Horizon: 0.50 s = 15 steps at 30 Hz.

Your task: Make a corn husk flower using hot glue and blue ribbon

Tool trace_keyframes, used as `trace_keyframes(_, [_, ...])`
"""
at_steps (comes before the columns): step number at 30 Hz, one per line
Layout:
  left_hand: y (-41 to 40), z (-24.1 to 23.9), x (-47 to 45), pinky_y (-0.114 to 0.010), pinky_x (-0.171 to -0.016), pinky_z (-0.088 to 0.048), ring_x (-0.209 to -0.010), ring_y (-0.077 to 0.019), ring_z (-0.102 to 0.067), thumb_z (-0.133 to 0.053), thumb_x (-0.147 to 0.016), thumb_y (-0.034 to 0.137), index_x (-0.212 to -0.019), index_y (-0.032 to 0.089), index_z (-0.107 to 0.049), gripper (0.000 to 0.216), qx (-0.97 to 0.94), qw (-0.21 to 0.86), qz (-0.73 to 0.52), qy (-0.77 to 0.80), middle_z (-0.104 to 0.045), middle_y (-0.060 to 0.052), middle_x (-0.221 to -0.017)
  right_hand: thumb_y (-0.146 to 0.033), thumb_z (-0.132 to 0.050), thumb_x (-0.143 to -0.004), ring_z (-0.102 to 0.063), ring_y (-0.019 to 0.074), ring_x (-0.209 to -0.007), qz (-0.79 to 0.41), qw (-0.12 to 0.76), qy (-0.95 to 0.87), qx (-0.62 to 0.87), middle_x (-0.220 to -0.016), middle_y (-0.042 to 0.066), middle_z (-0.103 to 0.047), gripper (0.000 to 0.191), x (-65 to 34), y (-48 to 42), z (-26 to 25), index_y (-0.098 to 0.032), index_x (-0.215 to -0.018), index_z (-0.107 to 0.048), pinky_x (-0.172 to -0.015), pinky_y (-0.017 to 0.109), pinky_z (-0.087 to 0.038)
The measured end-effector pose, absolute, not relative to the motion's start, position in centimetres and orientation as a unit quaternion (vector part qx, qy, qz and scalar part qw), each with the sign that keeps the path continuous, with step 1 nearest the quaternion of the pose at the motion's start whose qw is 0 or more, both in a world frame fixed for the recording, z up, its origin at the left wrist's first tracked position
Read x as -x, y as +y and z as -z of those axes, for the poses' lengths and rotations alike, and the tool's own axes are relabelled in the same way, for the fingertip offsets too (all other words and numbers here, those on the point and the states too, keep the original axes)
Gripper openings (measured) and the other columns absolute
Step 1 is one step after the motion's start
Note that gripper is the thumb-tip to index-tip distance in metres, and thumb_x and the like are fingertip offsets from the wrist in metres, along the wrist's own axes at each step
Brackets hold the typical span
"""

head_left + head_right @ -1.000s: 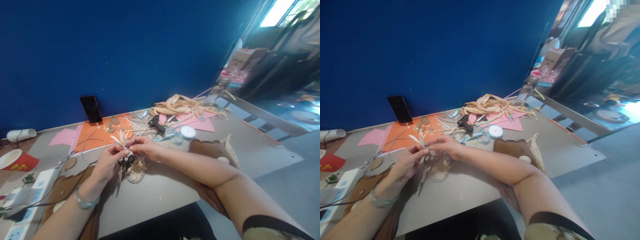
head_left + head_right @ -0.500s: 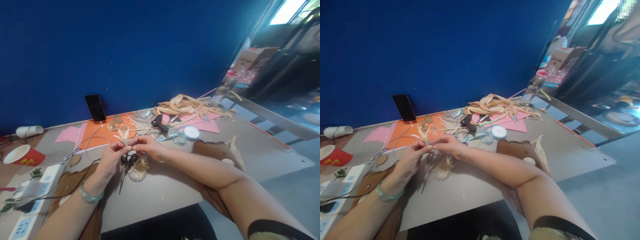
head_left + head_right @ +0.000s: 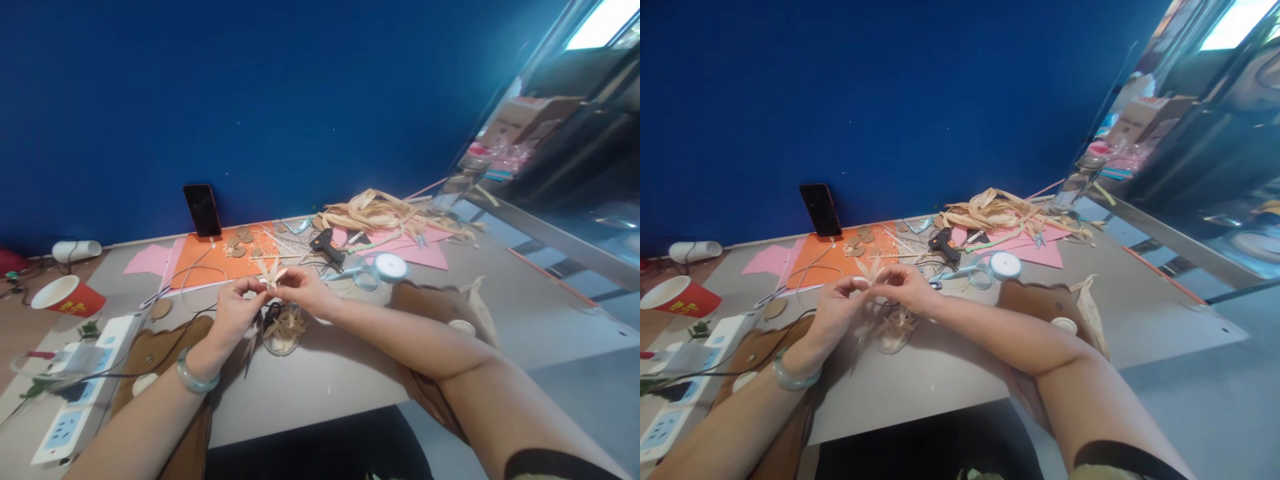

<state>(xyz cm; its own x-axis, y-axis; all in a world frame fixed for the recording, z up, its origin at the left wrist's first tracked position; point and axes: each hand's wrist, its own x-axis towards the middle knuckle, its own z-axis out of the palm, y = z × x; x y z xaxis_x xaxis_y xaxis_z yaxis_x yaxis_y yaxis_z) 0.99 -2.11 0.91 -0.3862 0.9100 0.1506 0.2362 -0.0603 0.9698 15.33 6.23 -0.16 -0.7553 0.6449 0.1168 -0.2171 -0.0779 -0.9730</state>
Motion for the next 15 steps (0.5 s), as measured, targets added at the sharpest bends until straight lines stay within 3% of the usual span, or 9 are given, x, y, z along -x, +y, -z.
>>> trace_keyframes(3, [-2.0,-0.6,-1.0,-0.026,-0.067,-0.045,-0.064,-0.0143,-0.056,-0.08,-0.059,0.034,-0.06,0.016,-0.062,0.026,-0.501,0.294,-0.549,0.601,-0.062,-0.001,-0.063,-0.035,-0.077,-0.069,-0.049,0.0066,-0.054,-0.698,0.318,-0.618,0.173,-0.064,-0.002,-0.059,0.025,-15.1,6.5,0.0,-0.015,-0.073,-0.061,-0.05,0.02,-0.038])
trace_keyframes(9, [-1.5,0.9,-0.2,-0.026,-0.069,-0.049,-0.076,-0.016,-0.061,-0.08,-0.06,0.037,-0.102,0.017,-0.068,0.048,-0.494,0.326,-0.541,0.598,-0.065,-0.003,-0.082,-0.033,-0.074,-0.068,-0.046,0.0054,-0.043,-0.646,0.407,-0.607,0.22,-0.053,-0.007,-0.052,0.022,-14.9,9.5,-2.5,-0.017,-0.074,-0.059,-0.043,0.018,-0.035])
trace_keyframes(15, [-1.1,2.1,0.5,-0.026,-0.067,-0.048,-0.072,-0.015,-0.061,-0.078,-0.062,0.042,-0.101,0.016,-0.069,0.047,-0.476,0.354,-0.528,0.608,-0.066,-0.003,-0.078,-0.02,-0.066,-0.072,-0.049,0.0047,-0.044,-0.552,0.442,-0.641,0.298,-0.066,-0.002,-0.062,0.009,-17.7,15.7,-6.6,-0.016,-0.076,-0.059,-0.04,0.017,-0.035])
